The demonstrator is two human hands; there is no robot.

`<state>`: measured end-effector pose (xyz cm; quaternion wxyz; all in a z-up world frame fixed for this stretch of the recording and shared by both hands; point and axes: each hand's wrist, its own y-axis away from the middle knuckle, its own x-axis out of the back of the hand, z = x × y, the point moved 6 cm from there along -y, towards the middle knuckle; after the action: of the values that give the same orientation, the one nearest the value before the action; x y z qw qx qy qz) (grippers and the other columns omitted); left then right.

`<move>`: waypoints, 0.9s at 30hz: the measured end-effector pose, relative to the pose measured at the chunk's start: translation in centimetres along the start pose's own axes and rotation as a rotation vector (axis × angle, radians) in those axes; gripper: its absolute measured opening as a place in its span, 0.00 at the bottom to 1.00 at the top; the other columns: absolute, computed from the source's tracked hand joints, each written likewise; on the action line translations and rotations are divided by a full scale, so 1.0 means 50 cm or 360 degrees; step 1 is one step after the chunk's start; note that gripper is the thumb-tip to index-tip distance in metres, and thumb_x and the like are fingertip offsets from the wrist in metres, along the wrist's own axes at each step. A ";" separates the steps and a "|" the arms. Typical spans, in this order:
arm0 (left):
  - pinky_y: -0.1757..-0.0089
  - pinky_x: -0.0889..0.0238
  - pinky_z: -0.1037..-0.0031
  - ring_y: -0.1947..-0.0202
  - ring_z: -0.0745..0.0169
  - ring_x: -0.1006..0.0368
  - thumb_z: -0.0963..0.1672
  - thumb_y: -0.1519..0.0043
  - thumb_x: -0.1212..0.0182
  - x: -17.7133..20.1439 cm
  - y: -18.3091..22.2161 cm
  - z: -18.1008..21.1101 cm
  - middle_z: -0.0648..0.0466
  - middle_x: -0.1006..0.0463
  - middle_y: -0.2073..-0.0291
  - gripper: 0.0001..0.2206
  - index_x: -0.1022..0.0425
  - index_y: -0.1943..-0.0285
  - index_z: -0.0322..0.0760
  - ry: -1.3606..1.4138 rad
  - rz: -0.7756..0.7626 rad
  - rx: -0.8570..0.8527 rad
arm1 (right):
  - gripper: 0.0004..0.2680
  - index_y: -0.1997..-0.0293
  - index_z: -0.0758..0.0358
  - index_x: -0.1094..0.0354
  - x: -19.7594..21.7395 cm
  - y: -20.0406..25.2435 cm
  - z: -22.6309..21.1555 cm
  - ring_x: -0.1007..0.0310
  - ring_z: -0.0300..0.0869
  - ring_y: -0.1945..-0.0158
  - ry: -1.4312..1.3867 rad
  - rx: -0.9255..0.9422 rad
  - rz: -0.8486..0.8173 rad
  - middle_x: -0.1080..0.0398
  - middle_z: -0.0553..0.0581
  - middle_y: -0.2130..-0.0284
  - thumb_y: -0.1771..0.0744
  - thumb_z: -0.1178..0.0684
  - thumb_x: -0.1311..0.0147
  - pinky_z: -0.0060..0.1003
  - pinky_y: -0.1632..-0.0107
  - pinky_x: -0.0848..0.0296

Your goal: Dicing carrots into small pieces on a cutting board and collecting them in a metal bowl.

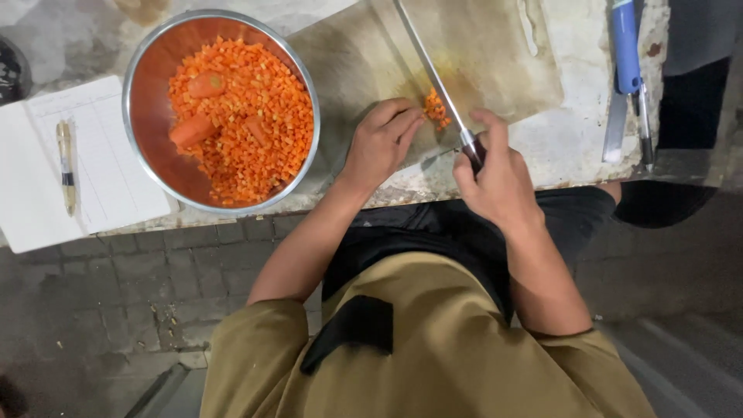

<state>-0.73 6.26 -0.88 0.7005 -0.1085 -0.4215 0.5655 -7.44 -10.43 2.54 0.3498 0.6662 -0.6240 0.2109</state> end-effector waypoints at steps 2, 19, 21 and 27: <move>0.63 0.28 0.72 0.66 0.56 0.24 0.40 0.37 0.39 0.010 -0.003 0.003 0.54 0.25 0.63 0.05 0.22 0.55 0.35 -0.0039 0.0060 -0.0004 | 0.19 0.37 0.58 0.50 0.013 0.009 0.015 0.27 0.65 0.62 0.0036 0.0098 0.0095 0.27 0.66 0.64 0.35 0.53 0.50 0.57 0.60 0.29; 0.45 0.45 0.51 0.43 0.56 0.31 0.42 0.32 0.46 -0.078 -0.034 0.063 0.55 0.22 0.51 0.07 0.21 0.56 0.39 -0.0305 -0.0135 -0.0862 | 0.14 0.54 0.55 0.43 0.053 0.136 0.079 0.23 0.62 0.62 0.0533 0.0083 0.0061 0.24 0.63 0.62 0.37 0.45 0.41 0.56 0.60 0.28; 0.45 0.44 0.52 0.44 0.57 0.30 0.42 0.32 0.45 -0.076 -0.037 0.057 0.55 0.21 0.52 0.07 0.21 0.57 0.39 -0.0328 -0.0115 -0.0844 | 0.14 0.54 0.55 0.42 0.090 0.190 0.085 0.23 0.62 0.63 0.0611 0.0022 0.0048 0.24 0.63 0.63 0.37 0.45 0.42 0.56 0.61 0.28; 0.42 0.41 0.52 0.41 0.58 0.28 0.45 0.33 0.40 -0.059 -0.053 0.015 0.55 0.21 0.45 0.13 0.27 0.40 0.41 -0.0445 -0.0526 -0.0400 | 0.18 0.46 0.54 0.38 0.202 0.350 0.182 0.21 0.55 0.58 0.0689 -0.0338 -0.0093 0.24 0.53 0.57 0.38 0.41 0.43 0.51 0.59 0.25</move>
<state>0.60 2.50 -0.14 0.6993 -0.0450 -0.5933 0.3961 -24.62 -23.56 7.30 0.5495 0.5828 -0.5336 0.2716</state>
